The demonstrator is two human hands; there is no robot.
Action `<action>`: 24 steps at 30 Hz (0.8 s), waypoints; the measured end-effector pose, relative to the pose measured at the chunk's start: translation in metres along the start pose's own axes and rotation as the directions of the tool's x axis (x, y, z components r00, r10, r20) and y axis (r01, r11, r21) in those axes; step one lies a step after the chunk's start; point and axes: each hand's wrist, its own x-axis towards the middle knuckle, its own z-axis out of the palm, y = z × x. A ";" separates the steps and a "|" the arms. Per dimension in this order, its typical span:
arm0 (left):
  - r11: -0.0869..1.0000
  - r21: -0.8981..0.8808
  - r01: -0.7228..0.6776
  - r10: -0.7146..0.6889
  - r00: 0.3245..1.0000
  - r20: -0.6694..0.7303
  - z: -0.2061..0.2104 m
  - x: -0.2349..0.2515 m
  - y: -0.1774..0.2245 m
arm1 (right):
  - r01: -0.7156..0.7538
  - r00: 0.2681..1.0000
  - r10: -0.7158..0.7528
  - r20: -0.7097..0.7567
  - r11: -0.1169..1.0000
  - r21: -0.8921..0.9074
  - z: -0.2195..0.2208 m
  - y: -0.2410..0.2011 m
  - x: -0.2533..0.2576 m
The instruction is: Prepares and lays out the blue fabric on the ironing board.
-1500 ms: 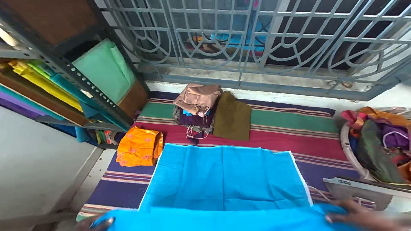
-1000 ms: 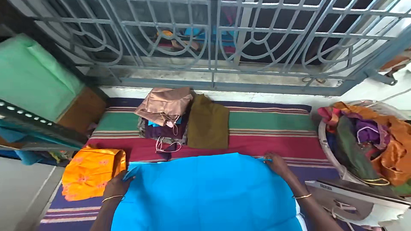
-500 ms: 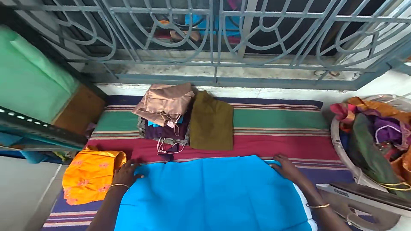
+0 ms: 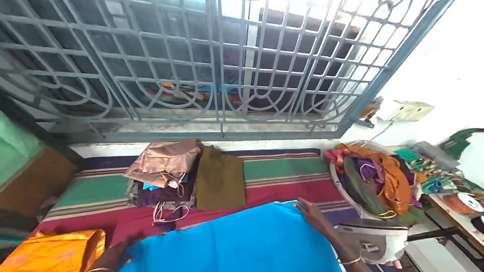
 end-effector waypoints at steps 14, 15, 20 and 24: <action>0.956 -0.123 -0.267 0.122 0.741 -0.660 -0.187 -0.200 -0.016 | 0.134 0.867 -0.113 -0.484 0.991 0.008 -0.135 -0.083 -0.066; 0.958 -0.113 -0.262 0.114 0.715 -0.690 -0.205 -0.215 -0.012 | 0.146 0.848 -0.135 -0.512 0.989 -0.019 -0.147 -0.089 -0.065; 0.959 -0.051 -0.277 0.126 0.584 -0.802 -0.279 -0.276 0.008 | 0.257 0.755 -0.211 -0.621 0.966 -0.016 -0.216 -0.150 -0.077; 0.945 0.051 -0.323 0.200 0.449 -0.871 -0.315 -0.294 0.004 | 0.285 0.713 -0.256 -0.653 0.956 -0.064 -0.257 -0.173 -0.094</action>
